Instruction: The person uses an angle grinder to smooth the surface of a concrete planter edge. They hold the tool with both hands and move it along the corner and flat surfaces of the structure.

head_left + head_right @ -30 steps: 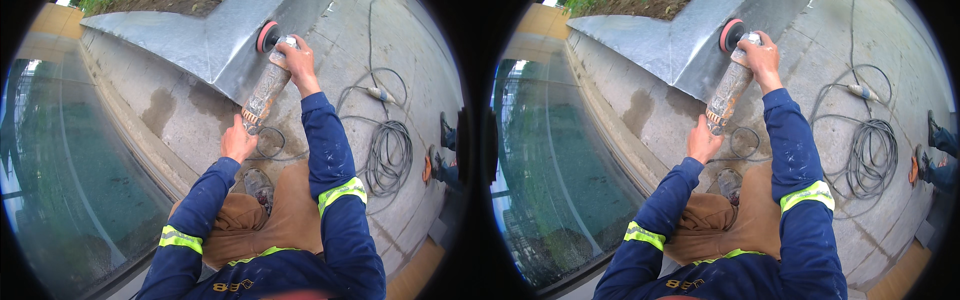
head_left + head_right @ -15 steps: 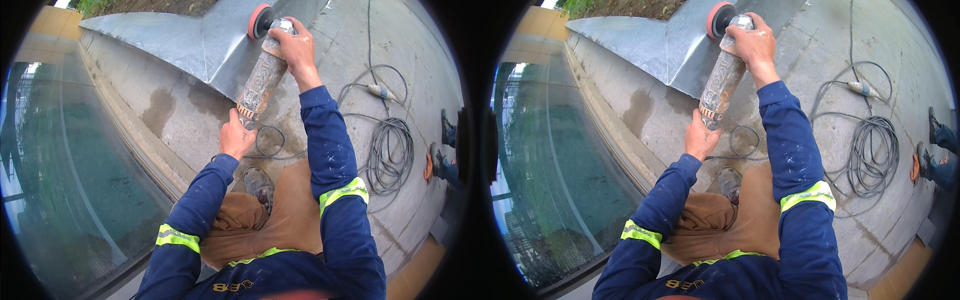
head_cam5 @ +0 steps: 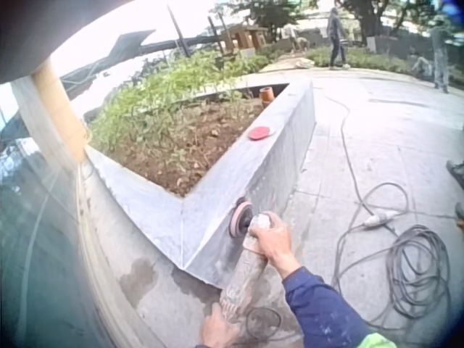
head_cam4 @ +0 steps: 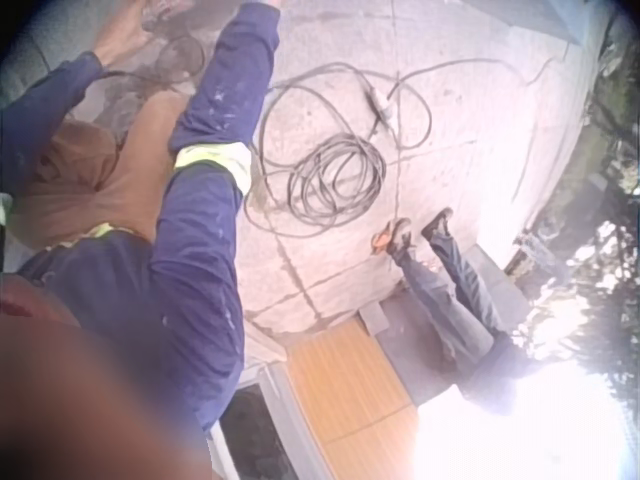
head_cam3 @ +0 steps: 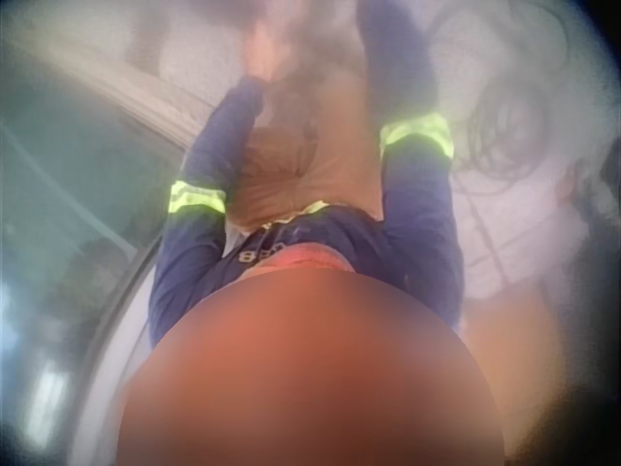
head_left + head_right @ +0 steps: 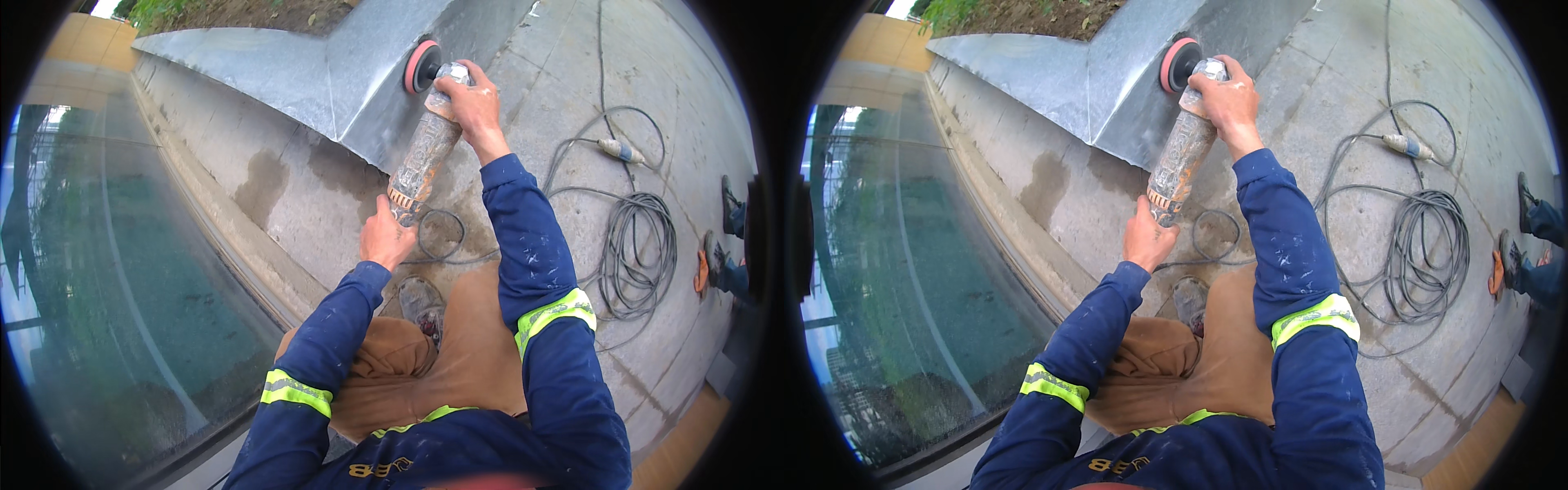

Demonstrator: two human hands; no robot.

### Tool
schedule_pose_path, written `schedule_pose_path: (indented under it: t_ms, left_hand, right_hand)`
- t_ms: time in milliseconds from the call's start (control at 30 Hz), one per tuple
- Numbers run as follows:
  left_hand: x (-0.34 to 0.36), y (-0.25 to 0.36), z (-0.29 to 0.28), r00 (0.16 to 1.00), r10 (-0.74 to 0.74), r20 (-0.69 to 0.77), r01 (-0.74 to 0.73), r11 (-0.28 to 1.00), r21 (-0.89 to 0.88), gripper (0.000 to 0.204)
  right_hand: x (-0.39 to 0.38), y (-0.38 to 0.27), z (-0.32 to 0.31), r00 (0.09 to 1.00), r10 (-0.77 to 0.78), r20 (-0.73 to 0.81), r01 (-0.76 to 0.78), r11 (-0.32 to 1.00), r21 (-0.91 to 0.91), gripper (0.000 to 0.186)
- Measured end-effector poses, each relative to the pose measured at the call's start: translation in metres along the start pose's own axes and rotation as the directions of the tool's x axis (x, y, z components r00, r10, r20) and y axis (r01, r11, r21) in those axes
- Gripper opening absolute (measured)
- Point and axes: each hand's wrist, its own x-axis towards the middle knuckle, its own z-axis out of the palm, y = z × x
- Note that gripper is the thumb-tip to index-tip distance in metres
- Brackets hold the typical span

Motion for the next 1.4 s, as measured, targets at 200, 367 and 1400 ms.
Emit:
schedule_pose_path:
  t_ms: [200, 367, 1400]
  left_hand:
    - [0.0, -0.001, -0.002, 0.992, 0.1, -0.071, -0.102, 0.994, -0.027, 0.05]
    - [0.013, 0.015, -0.008, 0.999, 0.042, 0.007, -0.042, 0.998, 0.036, 0.048]
    - [-0.059, -0.01, -0.042, 0.959, 0.24, 0.154, -0.222, 0.967, -0.124, 0.059]
  right_hand:
    - [-0.009, -0.031, 0.0, 0.996, -0.086, -0.017, 0.084, 0.994, -0.072, 0.062]
    - [0.014, -0.014, -0.004, 0.997, -0.036, -0.067, 0.03, 0.995, -0.093, 0.062]
    - [-0.068, -0.022, -0.045, 0.994, 0.093, 0.052, -0.105, 0.932, 0.347, 0.057]
